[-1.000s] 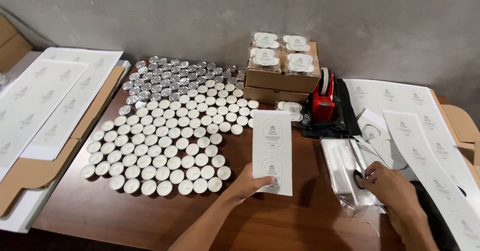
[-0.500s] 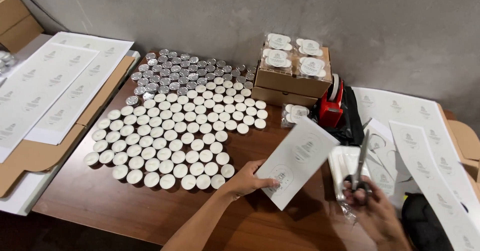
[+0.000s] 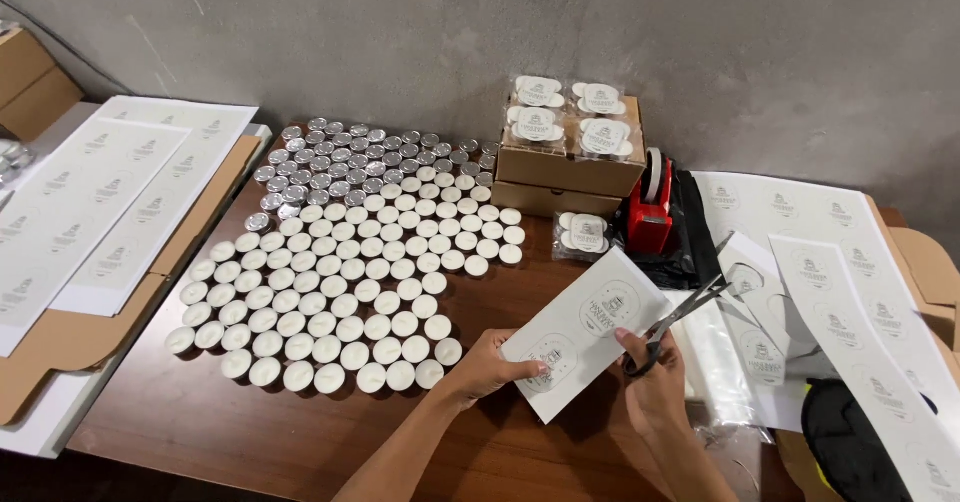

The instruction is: Cutting individual circular labels from a printed sheet using scissors at a workspace.

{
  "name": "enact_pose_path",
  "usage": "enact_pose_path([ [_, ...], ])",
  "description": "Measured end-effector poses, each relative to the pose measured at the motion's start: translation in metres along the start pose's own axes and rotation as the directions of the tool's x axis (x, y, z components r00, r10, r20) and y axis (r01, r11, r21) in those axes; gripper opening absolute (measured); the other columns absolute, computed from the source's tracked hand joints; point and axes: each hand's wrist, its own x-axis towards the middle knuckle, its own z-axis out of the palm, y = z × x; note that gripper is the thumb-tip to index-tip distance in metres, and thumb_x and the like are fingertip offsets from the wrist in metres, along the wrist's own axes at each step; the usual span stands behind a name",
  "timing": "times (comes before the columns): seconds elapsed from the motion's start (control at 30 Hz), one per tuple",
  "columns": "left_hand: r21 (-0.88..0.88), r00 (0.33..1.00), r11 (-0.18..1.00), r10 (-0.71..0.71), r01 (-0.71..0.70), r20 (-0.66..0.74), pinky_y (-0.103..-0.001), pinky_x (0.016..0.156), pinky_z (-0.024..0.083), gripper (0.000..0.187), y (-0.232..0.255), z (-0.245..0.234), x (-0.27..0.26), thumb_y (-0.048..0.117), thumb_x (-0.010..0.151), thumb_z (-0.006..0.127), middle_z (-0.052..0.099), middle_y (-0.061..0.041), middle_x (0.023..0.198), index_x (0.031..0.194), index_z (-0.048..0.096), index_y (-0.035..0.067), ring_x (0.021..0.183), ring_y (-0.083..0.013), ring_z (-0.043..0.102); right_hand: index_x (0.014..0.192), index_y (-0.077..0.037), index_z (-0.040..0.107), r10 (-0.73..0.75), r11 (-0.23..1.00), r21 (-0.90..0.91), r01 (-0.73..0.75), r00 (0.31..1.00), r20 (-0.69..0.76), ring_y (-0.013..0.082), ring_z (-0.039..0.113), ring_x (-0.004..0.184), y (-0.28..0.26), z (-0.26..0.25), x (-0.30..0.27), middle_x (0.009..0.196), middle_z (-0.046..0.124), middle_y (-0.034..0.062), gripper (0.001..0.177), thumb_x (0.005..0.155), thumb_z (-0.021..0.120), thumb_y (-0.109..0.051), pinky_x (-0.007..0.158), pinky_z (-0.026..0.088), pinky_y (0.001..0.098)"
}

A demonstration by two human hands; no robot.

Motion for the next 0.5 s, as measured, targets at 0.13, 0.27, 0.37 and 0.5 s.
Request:
enact_pose_path([
  [0.13,-0.22,0.984,0.97,0.064,-0.1,-0.166,-0.028,0.092,0.05,0.052,-0.011,0.0,0.005,0.027,0.074,0.083,0.075,-0.006,0.113,0.121,0.067,0.013,0.111,-0.0231,0.067,0.124,-0.014,0.06,-0.014,0.997,0.072,0.021,0.994,-0.105,0.0117,0.055,0.082,-0.005,0.019,0.003,0.119,0.068,0.0041,0.043,0.084,0.074,-0.007,0.063,0.044,0.0233],
  [0.27,-0.491,0.976,0.861,0.033,-0.137,-0.214,-0.038,0.099,0.058,0.072,-0.018,0.008,0.01,0.016,0.075,0.08,0.067,-0.02,0.133,0.14,0.052,0.004,0.121,-0.0317,0.065,0.13,-0.016,0.059,-0.008,0.992,0.123,0.031,0.983,-0.182,0.0134,0.058,0.093,-0.002,0.038,-0.002,0.121,0.069,0.0037,0.048,0.085,0.073,-0.007,0.069,0.047,0.0245],
  [0.37,-0.376,0.919,0.921,-0.054,-0.105,-0.39,-0.035,0.108,0.049,0.039,-0.013,0.013,0.009,0.016,0.082,0.081,0.074,-0.008,0.116,0.115,0.062,0.007,0.115,-0.0205,0.066,0.13,-0.013,0.059,-0.094,0.989,0.101,0.105,0.989,-0.111,0.0107,0.053,0.071,0.014,0.041,-0.004,0.11,0.07,0.0054,0.049,0.084,0.074,-0.003,0.064,0.049,0.0238],
  [0.5,-0.183,0.864,0.927,0.215,-0.327,-0.455,-0.036,0.094,0.056,0.021,0.001,0.005,0.004,0.022,0.089,0.075,0.074,-0.003,0.102,0.106,0.071,0.01,0.1,-0.0191,0.068,0.123,-0.013,0.048,-0.147,0.989,0.0,0.147,0.989,-0.035,0.0129,0.058,0.072,0.034,0.021,-0.003,0.093,0.063,0.0079,0.049,0.084,0.078,-0.01,0.057,0.044,0.0248],
])
